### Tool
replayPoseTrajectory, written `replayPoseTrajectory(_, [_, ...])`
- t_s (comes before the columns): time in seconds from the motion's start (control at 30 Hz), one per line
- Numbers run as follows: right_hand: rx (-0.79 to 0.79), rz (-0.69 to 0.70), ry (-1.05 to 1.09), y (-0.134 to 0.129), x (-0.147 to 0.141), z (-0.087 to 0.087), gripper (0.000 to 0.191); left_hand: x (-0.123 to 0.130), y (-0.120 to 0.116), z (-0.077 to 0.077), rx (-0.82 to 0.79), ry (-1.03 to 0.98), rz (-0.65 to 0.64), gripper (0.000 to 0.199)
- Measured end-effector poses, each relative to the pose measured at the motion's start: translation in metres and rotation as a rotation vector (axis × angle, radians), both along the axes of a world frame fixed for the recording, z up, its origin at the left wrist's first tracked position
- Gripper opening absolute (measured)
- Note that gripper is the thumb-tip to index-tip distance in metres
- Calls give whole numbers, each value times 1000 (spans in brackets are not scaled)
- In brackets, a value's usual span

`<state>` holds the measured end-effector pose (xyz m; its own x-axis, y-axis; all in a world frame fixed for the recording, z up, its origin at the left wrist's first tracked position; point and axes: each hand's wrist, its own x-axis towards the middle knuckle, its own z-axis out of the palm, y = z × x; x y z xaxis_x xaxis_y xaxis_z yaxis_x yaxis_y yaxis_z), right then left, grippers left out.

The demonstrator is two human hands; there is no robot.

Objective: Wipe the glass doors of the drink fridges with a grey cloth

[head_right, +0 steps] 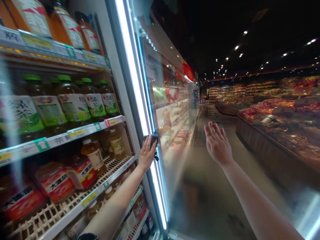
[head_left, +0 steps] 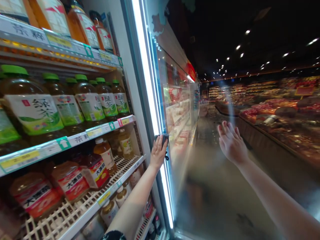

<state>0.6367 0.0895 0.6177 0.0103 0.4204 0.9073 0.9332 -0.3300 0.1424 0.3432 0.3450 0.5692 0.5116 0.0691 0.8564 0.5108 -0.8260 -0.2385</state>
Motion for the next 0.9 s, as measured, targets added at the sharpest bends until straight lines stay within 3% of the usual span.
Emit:
replayPoseTrajectory(0.1, [10, -10, 14, 3, -1, -1, 82, 24, -10, 24, -71, -101, -49, 82])
replayPoseTrajectory(0.17, [14, -17, 10, 5, -2, -1, 82, 39, -17, 22, -111, -150, -88, 86])
replayPoseTrajectory(0.23, [7, -25, 6, 6, -2, -1, 81, 48, -22, -1, -145, -175, -93, 92])
replayPoseTrajectory(0.33, [-2, -37, 8, 7, -1, -2, 82, 47, -21, -48, -159, -168, -46, 102])
replayPoseTrajectory(0.4, [-7, -42, 8, 8, 0, -2, 82, 48, -19, -59, -176, -175, -36, 104])
replayPoseTrajectory(0.47, [-12, -52, 6, 9, 0, -2, 83, 58, -20, -44, -212, -252, -40, 102])
replayPoseTrajectory(0.57, [-10, -67, 0, 10, -1, -2, 83, 88, -32, 2, -238, -428, -75, 95])
replayPoseTrajectory(0.63, [-7, -68, -4, 9, -2, -1, 82, 106, -43, 17, -214, -424, -131, 91])
replayPoseTrajectory(0.7, [-13, -63, -7, 8, -1, 0, 82, 112, -50, 9, -126, -288, -218, 90])
replayPoseTrajectory(0.77, [-15, -58, -7, 7, -1, 0, 81, 104, -49, -14, -22, -112, -290, 89])
replayPoseTrajectory(0.83, [-11, -54, -8, 7, 0, 0, 81, 89, -43, -30, 10, -48, -268, 90])
replayPoseTrajectory(0.9, [-6, -50, -7, 8, 0, -1, 82, 79, -35, -24, -52, -147, -172, 92])
